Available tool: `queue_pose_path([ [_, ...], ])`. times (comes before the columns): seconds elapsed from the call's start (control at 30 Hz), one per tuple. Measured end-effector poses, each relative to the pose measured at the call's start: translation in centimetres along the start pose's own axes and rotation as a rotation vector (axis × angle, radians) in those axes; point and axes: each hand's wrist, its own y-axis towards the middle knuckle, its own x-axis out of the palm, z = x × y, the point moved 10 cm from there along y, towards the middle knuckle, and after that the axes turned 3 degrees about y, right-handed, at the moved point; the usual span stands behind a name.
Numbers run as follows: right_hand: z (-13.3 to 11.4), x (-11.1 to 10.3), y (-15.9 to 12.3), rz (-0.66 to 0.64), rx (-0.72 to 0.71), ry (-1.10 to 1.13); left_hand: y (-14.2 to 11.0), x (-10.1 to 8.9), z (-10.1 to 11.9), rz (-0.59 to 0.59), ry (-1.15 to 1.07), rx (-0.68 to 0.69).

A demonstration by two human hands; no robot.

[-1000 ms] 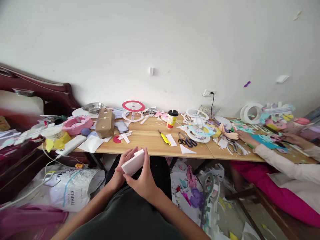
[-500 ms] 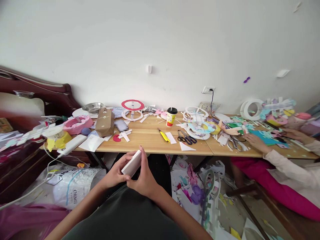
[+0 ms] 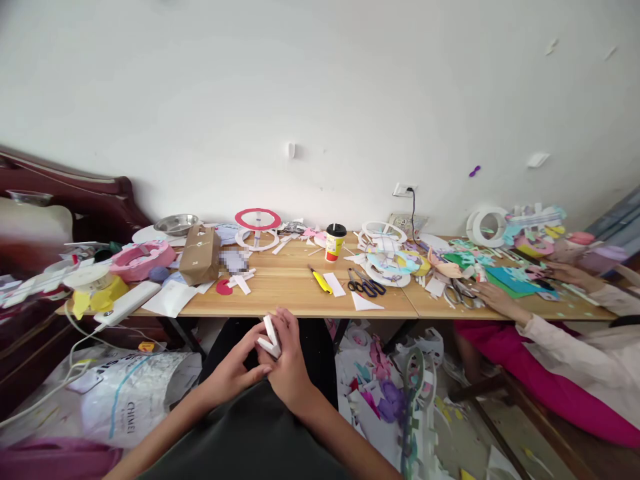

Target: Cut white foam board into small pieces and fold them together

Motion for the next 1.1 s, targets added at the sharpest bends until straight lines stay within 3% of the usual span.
queue_pose_path([
  [0.23,0.5,0.1,0.2,0.017,-0.013,-0.053,-0.2,0.1,-0.8,0.107,-0.001,-0.058],
  [0.47,-0.1,-0.6,0.2,0.004,-0.043,-0.101,-0.4,-1.6,-1.8,0.274,-0.162,-0.071],
  [0.63,-0.6,-0.9,0.1,-0.003,-0.113,-0.228,-0.3,-1.1,-2.9,0.181,-0.251,-0.157],
  [0.73,-1.1,-0.4,-0.1,-0.048,-0.191,-0.383,-0.4,0.7,-4.1,0.076,-0.488,-0.259],
  [0.87,-1.4,0.6,-0.5,-0.149,-0.260,-0.409,-0.7,3.1,-4.4,-0.056,-0.813,-0.394],
  [1.1,-0.9,0.9,-0.7,-0.180,-0.243,-0.383,-1.3,2.9,-4.7,-0.009,-0.925,-0.549],
])
